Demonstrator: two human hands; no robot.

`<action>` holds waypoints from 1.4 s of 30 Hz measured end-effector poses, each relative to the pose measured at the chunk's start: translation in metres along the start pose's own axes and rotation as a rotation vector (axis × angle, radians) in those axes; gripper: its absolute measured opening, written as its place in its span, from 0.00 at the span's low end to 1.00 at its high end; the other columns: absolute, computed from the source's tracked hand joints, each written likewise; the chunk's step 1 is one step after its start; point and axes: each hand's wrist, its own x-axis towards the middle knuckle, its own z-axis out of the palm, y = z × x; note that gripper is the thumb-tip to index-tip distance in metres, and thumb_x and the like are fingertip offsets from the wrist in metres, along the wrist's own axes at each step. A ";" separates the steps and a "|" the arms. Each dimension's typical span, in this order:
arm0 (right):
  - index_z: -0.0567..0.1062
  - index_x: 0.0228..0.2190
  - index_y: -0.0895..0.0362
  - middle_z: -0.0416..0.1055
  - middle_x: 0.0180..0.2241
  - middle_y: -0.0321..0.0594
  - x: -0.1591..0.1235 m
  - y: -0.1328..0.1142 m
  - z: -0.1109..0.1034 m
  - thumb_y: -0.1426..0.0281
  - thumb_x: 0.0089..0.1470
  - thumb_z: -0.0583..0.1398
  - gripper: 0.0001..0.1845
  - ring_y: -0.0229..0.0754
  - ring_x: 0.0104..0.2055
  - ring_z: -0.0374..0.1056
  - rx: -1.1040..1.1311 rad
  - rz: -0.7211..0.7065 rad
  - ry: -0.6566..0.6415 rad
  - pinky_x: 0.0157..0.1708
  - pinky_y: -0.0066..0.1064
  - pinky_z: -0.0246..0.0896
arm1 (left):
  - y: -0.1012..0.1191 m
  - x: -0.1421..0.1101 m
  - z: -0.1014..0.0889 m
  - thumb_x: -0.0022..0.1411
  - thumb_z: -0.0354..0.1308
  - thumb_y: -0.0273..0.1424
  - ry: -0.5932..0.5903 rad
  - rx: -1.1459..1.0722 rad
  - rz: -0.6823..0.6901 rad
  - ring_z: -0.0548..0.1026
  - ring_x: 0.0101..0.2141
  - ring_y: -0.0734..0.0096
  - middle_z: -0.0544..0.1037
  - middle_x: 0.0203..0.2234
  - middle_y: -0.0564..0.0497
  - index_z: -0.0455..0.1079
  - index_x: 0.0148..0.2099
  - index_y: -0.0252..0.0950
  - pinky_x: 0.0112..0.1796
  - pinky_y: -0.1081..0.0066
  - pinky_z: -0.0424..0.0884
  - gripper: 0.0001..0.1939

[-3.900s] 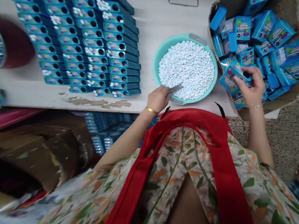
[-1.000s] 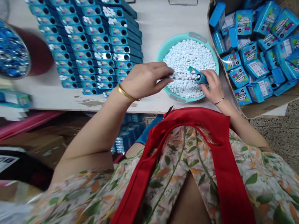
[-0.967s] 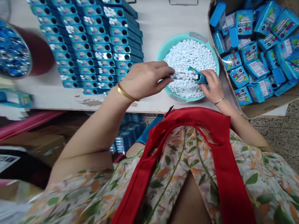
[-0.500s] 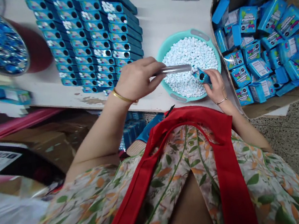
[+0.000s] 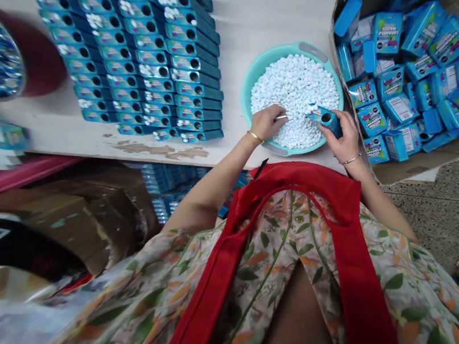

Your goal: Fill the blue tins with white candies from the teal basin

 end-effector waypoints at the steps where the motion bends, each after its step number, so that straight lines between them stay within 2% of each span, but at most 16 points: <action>1: 0.75 0.54 0.52 0.76 0.49 0.46 -0.001 0.002 -0.001 0.45 0.64 0.65 0.28 0.54 0.53 0.75 0.009 -0.004 0.014 0.59 0.55 0.76 | -0.004 -0.003 -0.006 0.74 0.58 0.36 0.000 -0.032 0.022 0.80 0.56 0.52 0.83 0.56 0.40 0.76 0.60 0.36 0.56 0.61 0.72 0.18; 5: 0.74 0.55 0.51 0.75 0.50 0.46 -0.004 0.007 -0.002 0.46 0.64 0.65 0.27 0.54 0.54 0.74 0.009 -0.024 0.039 0.60 0.58 0.75 | -0.018 -0.019 -0.042 0.72 0.59 0.39 0.055 -0.091 0.170 0.81 0.49 0.56 0.84 0.52 0.41 0.77 0.56 0.35 0.52 0.63 0.73 0.17; 8: 0.74 0.56 0.52 0.75 0.51 0.48 -0.002 0.008 0.000 0.48 0.65 0.64 0.27 0.56 0.56 0.74 -0.012 -0.045 0.037 0.61 0.59 0.75 | -0.011 -0.035 -0.075 0.73 0.59 0.41 0.106 -0.046 0.277 0.81 0.46 0.57 0.84 0.50 0.41 0.78 0.56 0.35 0.49 0.63 0.74 0.19; 12: 0.74 0.58 0.52 0.76 0.53 0.51 0.004 0.003 0.010 0.52 0.67 0.63 0.25 0.59 0.58 0.74 -0.047 -0.111 -0.020 0.62 0.60 0.75 | 0.018 -0.055 -0.115 0.73 0.58 0.41 0.096 0.083 0.364 0.81 0.46 0.57 0.84 0.48 0.44 0.78 0.57 0.37 0.48 0.62 0.74 0.18; 15: 0.74 0.58 0.52 0.77 0.53 0.51 0.009 -0.002 0.021 0.56 0.67 0.61 0.23 0.59 0.58 0.75 -0.034 -0.188 -0.051 0.62 0.60 0.76 | 0.046 -0.064 -0.138 0.74 0.57 0.39 0.059 0.215 0.387 0.82 0.48 0.55 0.84 0.46 0.44 0.79 0.56 0.38 0.48 0.62 0.74 0.16; 19: 0.73 0.60 0.51 0.77 0.53 0.51 0.013 -0.006 0.030 0.57 0.69 0.60 0.22 0.59 0.58 0.75 -0.020 -0.254 -0.076 0.61 0.61 0.77 | 0.082 -0.070 -0.157 0.74 0.55 0.36 0.024 0.420 0.401 0.82 0.46 0.53 0.83 0.44 0.44 0.80 0.52 0.38 0.45 0.60 0.75 0.14; 22: 0.73 0.59 0.51 0.78 0.53 0.51 0.013 -0.007 0.035 0.56 0.70 0.59 0.22 0.59 0.57 0.75 -0.014 -0.266 -0.079 0.60 0.62 0.78 | 0.109 -0.075 -0.164 0.75 0.50 0.31 0.000 0.554 0.402 0.83 0.43 0.55 0.82 0.42 0.42 0.80 0.50 0.36 0.42 0.60 0.74 0.16; 26: 0.73 0.58 0.50 0.78 0.52 0.52 0.013 -0.008 0.038 0.55 0.70 0.58 0.22 0.59 0.57 0.75 -0.021 -0.245 -0.093 0.59 0.63 0.78 | 0.138 -0.086 -0.166 0.76 0.43 0.23 0.003 0.640 0.424 0.82 0.44 0.55 0.82 0.40 0.40 0.80 0.48 0.33 0.39 0.62 0.74 0.22; 28: 0.74 0.58 0.50 0.78 0.52 0.52 0.012 -0.007 0.038 0.54 0.70 0.58 0.22 0.59 0.57 0.75 -0.017 -0.244 -0.087 0.59 0.63 0.78 | 0.138 -0.090 -0.167 0.76 0.43 0.24 0.024 0.618 0.431 0.81 0.45 0.55 0.82 0.41 0.40 0.80 0.48 0.34 0.39 0.61 0.74 0.21; 30: 0.74 0.58 0.51 0.78 0.52 0.52 0.011 -0.006 0.035 0.54 0.70 0.57 0.22 0.58 0.57 0.75 -0.014 -0.243 -0.074 0.60 0.62 0.78 | 0.121 -0.089 -0.169 0.78 0.45 0.28 0.068 0.580 0.388 0.80 0.46 0.54 0.82 0.43 0.41 0.79 0.50 0.36 0.40 0.58 0.74 0.19; 33: 0.74 0.58 0.51 0.77 0.53 0.52 0.008 -0.003 0.027 0.53 0.70 0.58 0.23 0.58 0.57 0.76 -0.017 -0.219 -0.044 0.61 0.60 0.78 | 0.067 -0.069 -0.158 0.79 0.50 0.37 0.156 0.483 0.234 0.76 0.49 0.53 0.82 0.43 0.43 0.78 0.54 0.42 0.44 0.54 0.74 0.15; 35: 0.74 0.58 0.52 0.77 0.53 0.52 0.005 -0.002 0.019 0.52 0.69 0.59 0.24 0.58 0.57 0.76 -0.024 -0.184 -0.031 0.61 0.59 0.78 | 0.026 -0.047 -0.138 0.79 0.52 0.40 0.177 0.409 0.121 0.74 0.52 0.52 0.81 0.41 0.44 0.77 0.53 0.45 0.47 0.53 0.73 0.13; 37: 0.74 0.57 0.51 0.77 0.53 0.51 0.002 -0.001 0.011 0.50 0.68 0.61 0.25 0.58 0.57 0.76 -0.034 -0.147 -0.031 0.60 0.59 0.78 | -0.001 -0.023 -0.108 0.77 0.53 0.37 0.121 0.384 0.026 0.74 0.54 0.48 0.81 0.44 0.41 0.76 0.53 0.41 0.49 0.51 0.72 0.13; 39: 0.75 0.57 0.51 0.77 0.52 0.50 -0.001 -0.001 0.006 0.49 0.68 0.62 0.25 0.57 0.56 0.76 -0.048 -0.123 -0.031 0.59 0.58 0.78 | -0.008 0.000 -0.077 0.76 0.52 0.33 0.039 0.375 0.002 0.75 0.55 0.45 0.81 0.50 0.36 0.77 0.53 0.37 0.50 0.51 0.72 0.13; 42: 0.75 0.55 0.51 0.78 0.50 0.48 -0.006 -0.002 0.001 0.49 0.67 0.63 0.25 0.56 0.54 0.76 -0.069 -0.111 0.006 0.57 0.55 0.78 | 0.005 0.023 -0.039 0.74 0.50 0.28 -0.041 0.330 0.064 0.77 0.57 0.45 0.80 0.55 0.34 0.77 0.55 0.36 0.52 0.51 0.72 0.16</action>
